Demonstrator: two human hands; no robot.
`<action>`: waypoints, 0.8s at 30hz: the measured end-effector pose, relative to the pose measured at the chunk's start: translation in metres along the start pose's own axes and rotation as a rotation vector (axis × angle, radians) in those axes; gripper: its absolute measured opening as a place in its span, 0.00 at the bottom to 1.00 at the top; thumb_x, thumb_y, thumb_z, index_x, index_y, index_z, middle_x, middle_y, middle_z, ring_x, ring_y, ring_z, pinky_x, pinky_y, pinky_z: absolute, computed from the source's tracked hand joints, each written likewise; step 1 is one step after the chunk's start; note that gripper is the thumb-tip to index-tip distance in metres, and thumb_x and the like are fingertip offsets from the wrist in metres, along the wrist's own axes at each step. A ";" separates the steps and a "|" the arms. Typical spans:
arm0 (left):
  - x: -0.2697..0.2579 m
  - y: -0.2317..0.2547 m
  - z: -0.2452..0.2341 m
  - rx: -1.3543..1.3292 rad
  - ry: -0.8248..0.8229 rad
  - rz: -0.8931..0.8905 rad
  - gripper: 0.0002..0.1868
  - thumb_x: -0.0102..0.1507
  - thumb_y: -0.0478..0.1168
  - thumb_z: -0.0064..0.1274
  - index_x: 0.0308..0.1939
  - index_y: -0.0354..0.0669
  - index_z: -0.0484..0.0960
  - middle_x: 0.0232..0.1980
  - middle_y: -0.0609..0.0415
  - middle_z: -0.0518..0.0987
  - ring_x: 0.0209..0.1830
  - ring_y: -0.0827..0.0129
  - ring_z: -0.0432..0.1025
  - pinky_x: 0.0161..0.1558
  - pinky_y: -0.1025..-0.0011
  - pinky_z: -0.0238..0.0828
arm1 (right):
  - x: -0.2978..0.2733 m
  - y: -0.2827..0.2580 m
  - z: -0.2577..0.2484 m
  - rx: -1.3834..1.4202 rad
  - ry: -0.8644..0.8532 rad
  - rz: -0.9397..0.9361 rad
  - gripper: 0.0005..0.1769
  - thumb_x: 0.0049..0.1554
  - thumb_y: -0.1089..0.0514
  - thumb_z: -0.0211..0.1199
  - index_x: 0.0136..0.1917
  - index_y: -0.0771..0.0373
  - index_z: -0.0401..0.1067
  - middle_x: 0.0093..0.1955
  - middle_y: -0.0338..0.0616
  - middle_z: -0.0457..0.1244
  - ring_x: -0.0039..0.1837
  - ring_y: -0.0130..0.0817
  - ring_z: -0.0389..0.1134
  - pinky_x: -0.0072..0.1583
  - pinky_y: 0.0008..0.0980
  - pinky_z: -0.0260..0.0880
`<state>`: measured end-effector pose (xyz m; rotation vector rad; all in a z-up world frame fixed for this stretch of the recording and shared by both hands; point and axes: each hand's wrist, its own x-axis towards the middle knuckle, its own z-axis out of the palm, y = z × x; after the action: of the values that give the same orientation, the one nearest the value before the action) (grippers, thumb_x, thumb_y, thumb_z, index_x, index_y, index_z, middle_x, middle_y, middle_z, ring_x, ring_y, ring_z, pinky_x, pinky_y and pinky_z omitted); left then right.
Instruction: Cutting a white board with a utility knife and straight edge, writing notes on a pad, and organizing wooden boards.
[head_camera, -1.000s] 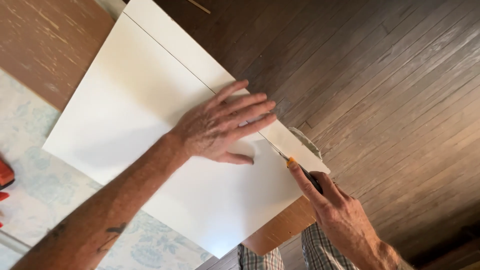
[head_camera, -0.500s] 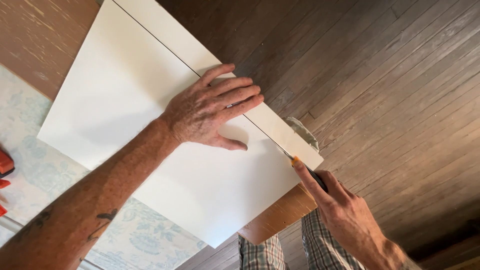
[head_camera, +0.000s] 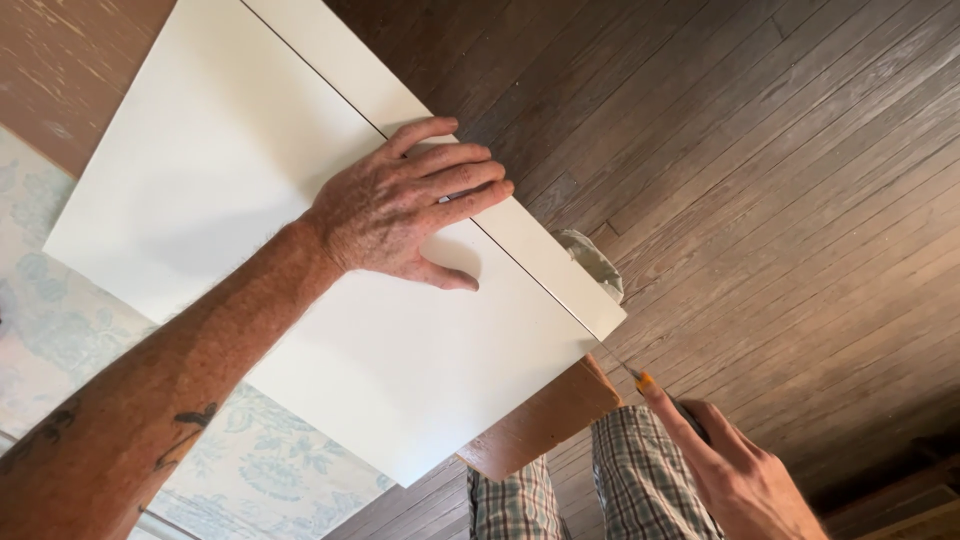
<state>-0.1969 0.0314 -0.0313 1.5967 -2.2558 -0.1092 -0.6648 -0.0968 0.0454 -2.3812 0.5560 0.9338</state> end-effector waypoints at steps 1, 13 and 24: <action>-0.001 0.000 0.001 -0.004 -0.001 0.005 0.50 0.59 0.80 0.58 0.63 0.40 0.81 0.61 0.51 0.80 0.63 0.62 0.74 0.71 0.54 0.61 | -0.008 0.004 0.000 -0.002 0.049 -0.016 0.46 0.57 0.61 0.55 0.82 0.32 0.46 0.54 0.24 0.60 0.30 0.33 0.69 0.30 0.40 0.78; -0.018 0.001 0.005 0.063 -0.041 -0.156 0.53 0.70 0.77 0.55 0.80 0.42 0.56 0.82 0.43 0.56 0.83 0.54 0.54 0.80 0.46 0.42 | 0.092 -0.107 -0.093 0.251 0.558 0.058 0.34 0.60 0.57 0.60 0.79 0.49 0.63 0.61 0.40 0.71 0.39 0.31 0.74 0.43 0.35 0.74; -0.094 -0.106 -0.053 0.047 0.223 -0.527 0.79 0.47 0.74 0.87 0.79 0.36 0.49 0.80 0.51 0.69 0.82 0.56 0.59 0.82 0.48 0.46 | 0.280 -0.237 -0.164 0.193 0.617 -0.444 0.37 0.65 0.68 0.58 0.83 0.55 0.53 0.58 0.57 0.67 0.52 0.52 0.69 0.55 0.49 0.71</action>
<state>-0.0573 0.0887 -0.0351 2.0778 -1.6425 -0.0129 -0.2653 -0.0601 0.0237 -2.4413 0.2863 -0.0554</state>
